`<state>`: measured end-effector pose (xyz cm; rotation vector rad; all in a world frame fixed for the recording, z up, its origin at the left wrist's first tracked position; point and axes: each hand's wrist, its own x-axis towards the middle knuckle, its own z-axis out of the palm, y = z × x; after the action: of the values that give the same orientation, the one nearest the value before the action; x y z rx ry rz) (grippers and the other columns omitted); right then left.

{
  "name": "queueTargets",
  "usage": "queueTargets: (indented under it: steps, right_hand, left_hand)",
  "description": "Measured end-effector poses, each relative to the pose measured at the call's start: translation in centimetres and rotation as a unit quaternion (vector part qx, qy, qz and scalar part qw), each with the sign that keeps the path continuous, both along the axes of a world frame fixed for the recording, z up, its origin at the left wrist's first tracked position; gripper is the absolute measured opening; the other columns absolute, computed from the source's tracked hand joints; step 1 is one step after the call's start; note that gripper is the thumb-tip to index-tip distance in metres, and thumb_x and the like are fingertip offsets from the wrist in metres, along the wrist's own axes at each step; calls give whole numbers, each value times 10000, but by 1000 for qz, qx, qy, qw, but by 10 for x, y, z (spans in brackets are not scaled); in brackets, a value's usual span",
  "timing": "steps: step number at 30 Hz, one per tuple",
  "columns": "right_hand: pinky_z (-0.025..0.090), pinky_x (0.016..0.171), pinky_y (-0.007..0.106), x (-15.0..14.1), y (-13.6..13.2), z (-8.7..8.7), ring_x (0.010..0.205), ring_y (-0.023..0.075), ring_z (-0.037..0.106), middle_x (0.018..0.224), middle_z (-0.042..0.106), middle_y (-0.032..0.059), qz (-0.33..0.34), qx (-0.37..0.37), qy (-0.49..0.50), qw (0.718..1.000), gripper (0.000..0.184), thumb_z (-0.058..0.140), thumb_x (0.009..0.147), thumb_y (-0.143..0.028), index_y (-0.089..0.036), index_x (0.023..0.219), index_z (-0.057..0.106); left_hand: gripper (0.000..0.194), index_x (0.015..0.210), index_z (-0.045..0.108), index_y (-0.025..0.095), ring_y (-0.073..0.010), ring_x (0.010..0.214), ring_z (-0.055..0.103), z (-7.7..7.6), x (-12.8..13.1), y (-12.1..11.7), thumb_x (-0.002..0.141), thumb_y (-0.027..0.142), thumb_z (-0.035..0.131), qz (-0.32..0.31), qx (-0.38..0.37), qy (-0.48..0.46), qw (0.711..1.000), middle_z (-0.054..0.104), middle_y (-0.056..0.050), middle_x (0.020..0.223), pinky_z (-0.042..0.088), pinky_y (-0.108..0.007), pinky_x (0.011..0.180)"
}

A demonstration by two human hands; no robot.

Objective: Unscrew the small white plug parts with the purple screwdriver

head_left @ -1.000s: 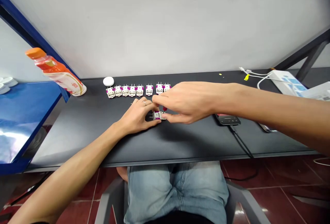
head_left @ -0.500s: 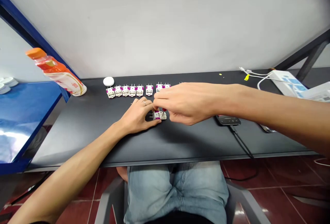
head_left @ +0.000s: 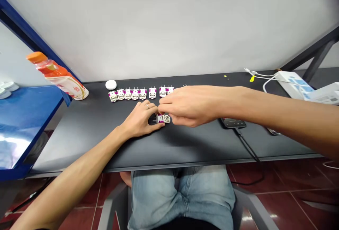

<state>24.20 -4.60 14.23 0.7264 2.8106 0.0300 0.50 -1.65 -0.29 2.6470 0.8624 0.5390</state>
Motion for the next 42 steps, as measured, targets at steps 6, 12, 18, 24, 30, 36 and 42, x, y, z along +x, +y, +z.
queueTargets:
  steps: [6,12,18,24,30,36,42]
  right_hand:
    - [300,643,390,-3,0,1,610,182,510,829,784,71,-50,-4,-42,998,290,593,1124,-188,-192,876,744]
    - [316,646,369,0,0,4,639,184,522,837,780,53,-11,15,-17,1000,264,552,1102,-134,-207,927,737]
    - [314,676,365,9,2,3,679,175,509,831,740,27,18,47,38,998,236,567,1112,-165,-225,936,711]
    - [318,693,384,38,18,-6,709,188,502,994,751,87,-39,110,102,988,270,504,1150,-247,-184,1091,759]
    - [496,838,381,62,23,-35,932,241,688,1173,800,121,-153,-86,243,954,352,469,1154,-311,-194,1238,790]
    - [547,814,348,49,18,-79,842,203,661,1138,806,79,-144,-204,238,938,372,627,968,-138,-200,1331,684]
    - [559,876,370,26,27,-100,1023,266,758,1198,837,115,-38,-141,162,976,615,687,916,-92,-203,1521,691]
  left_hand:
    - [290,1252,791,229,-330,1141,701,0,-1,-1,1048,432,833,-3,0,-7,1000,845,-89,1220,543,-509,1030]
    - [336,1326,815,249,-314,1143,698,-2,1,-2,1047,429,863,-25,15,-57,998,829,-89,1244,566,-486,1064]
    - [153,1121,869,280,-284,1081,708,-4,1,1,1138,361,740,-25,33,-111,993,860,-59,1141,581,-476,1057]
    - [161,1177,845,266,-315,1159,743,-2,-5,8,1077,318,730,116,49,-112,986,856,-69,1186,597,-519,1117]
    - [209,1251,759,248,-292,1134,747,7,-7,9,1070,243,656,188,67,-147,969,837,-72,1201,618,-479,1074]
    - [209,1198,743,233,-247,961,722,12,-12,18,1083,193,572,219,86,-189,953,837,-77,1165,613,-442,967]
    - [197,1181,754,236,-240,931,720,9,-14,20,1103,230,574,227,89,-186,952,841,-70,1118,609,-420,933]
